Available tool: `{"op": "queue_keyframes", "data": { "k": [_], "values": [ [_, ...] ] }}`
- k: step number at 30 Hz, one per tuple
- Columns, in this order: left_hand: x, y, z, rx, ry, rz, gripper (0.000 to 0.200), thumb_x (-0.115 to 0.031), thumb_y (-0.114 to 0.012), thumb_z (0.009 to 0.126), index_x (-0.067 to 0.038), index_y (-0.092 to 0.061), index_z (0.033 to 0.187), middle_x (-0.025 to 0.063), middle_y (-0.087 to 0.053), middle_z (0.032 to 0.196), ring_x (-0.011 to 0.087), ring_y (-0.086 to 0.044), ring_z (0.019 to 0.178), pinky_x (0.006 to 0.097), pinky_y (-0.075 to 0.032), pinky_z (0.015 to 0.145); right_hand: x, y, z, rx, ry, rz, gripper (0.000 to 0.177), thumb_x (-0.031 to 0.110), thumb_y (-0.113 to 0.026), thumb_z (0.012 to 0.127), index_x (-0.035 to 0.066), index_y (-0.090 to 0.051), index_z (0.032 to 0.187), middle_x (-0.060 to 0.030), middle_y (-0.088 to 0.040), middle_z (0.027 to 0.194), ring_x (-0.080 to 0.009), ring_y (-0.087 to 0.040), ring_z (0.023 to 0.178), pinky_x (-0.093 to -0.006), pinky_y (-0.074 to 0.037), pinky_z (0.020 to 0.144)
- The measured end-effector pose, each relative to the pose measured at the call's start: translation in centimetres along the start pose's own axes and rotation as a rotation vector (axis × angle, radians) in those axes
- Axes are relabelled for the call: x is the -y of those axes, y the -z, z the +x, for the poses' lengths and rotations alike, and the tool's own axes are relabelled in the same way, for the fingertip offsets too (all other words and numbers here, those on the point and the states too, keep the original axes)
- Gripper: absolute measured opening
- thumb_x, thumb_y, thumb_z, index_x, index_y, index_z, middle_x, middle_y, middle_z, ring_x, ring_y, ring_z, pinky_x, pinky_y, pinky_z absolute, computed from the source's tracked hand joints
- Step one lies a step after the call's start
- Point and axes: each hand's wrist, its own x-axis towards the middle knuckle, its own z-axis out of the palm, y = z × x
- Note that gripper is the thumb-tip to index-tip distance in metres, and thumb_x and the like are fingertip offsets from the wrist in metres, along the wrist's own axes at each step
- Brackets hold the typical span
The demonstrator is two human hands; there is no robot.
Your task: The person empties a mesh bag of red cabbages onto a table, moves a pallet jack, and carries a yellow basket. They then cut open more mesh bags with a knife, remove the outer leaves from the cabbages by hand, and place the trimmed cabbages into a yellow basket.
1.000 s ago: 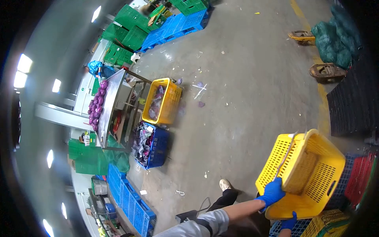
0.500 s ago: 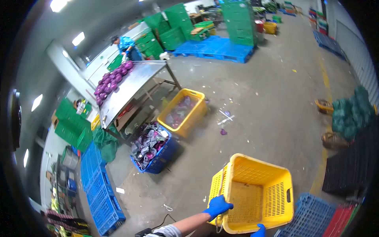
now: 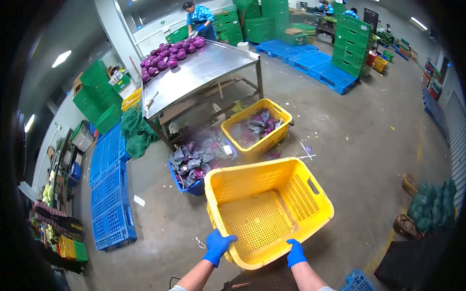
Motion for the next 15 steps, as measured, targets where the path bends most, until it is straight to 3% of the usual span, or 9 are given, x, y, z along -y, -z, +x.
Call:
{"op": "queue_keyframes", "data": {
  "k": [4,5,8,10,13,15],
  "values": [
    [0.2,3.6,4.9,-0.143,0.04,-0.174,0.048,-0.029,-0.074,0.056,-0.001,-0.062,0.093,0.0136,-0.066,0.082,0.0264,-0.064,0.074,0.0356,-0.051,0.067,0.5,-11.0,4.3,-0.051,0.12,-0.217,0.041,0.006,-0.064,0.059,-0.004,-0.056,0.098,-0.013,-0.058,0.095,-0.0272,-0.055,0.087,-0.0338,-0.047,0.078],
    [0.3,4.0,6.2,-0.214,0.02,-0.231,0.04,-0.02,-0.072,0.057,-0.001,-0.063,0.091,0.0111,-0.067,0.082,0.0217,-0.064,0.072,0.0325,-0.05,0.066,1.7,-15.9,2.2,-0.043,0.172,-0.266,0.04,0.005,-0.065,0.059,-0.005,-0.056,0.097,-0.0125,-0.058,0.094,-0.0266,-0.056,0.085,-0.0337,-0.048,0.077],
    [0.8,6.6,10.6,-0.326,0.116,-0.304,0.04,-0.015,-0.073,0.056,0.0,-0.062,0.09,0.011,-0.066,0.082,0.0202,-0.064,0.071,0.0313,-0.05,0.065,2.2,-23.4,5.6,-0.068,0.019,-0.344,0.036,0.003,-0.065,0.059,-0.005,-0.059,0.093,-0.0118,-0.06,0.087,-0.0267,-0.057,0.077,-0.0342,-0.049,0.073],
    [-1.1,9.4,12.8,-0.359,0.095,-0.443,0.039,-0.011,-0.073,0.055,0.002,-0.062,0.089,0.0109,-0.066,0.081,0.019,-0.063,0.07,0.0306,-0.05,0.064,1.4,-27.7,8.2,-0.009,0.072,-0.346,0.033,0.002,-0.066,0.059,-0.005,-0.06,0.091,-0.0121,-0.061,0.085,-0.0253,-0.058,0.074,-0.0333,-0.049,0.067],
    [-1.6,12.5,16.2,-0.397,0.161,-0.436,0.039,-0.01,-0.072,0.055,0.003,-0.061,0.09,0.0103,-0.066,0.081,0.0185,-0.062,0.07,0.0304,-0.05,0.064,1.2,-34.2,9.9,-0.004,-0.02,-0.446,0.032,0.003,-0.066,0.06,-0.003,-0.06,0.091,-0.0113,-0.06,0.083,-0.0241,-0.057,0.071,-0.0339,-0.048,0.063],
    [-1.5,14.7,18.8,-0.471,0.103,-0.618,0.039,-0.008,-0.071,0.055,0.003,-0.06,0.091,0.0094,-0.065,0.081,0.018,-0.061,0.07,0.0299,-0.05,0.064,0.1,-37.7,12.0,0.022,-0.031,-0.456,0.033,0.002,-0.065,0.061,-0.004,-0.058,0.093,-0.0129,-0.06,0.086,-0.0271,-0.058,0.075,-0.0367,-0.049,0.068]
  ]
}}
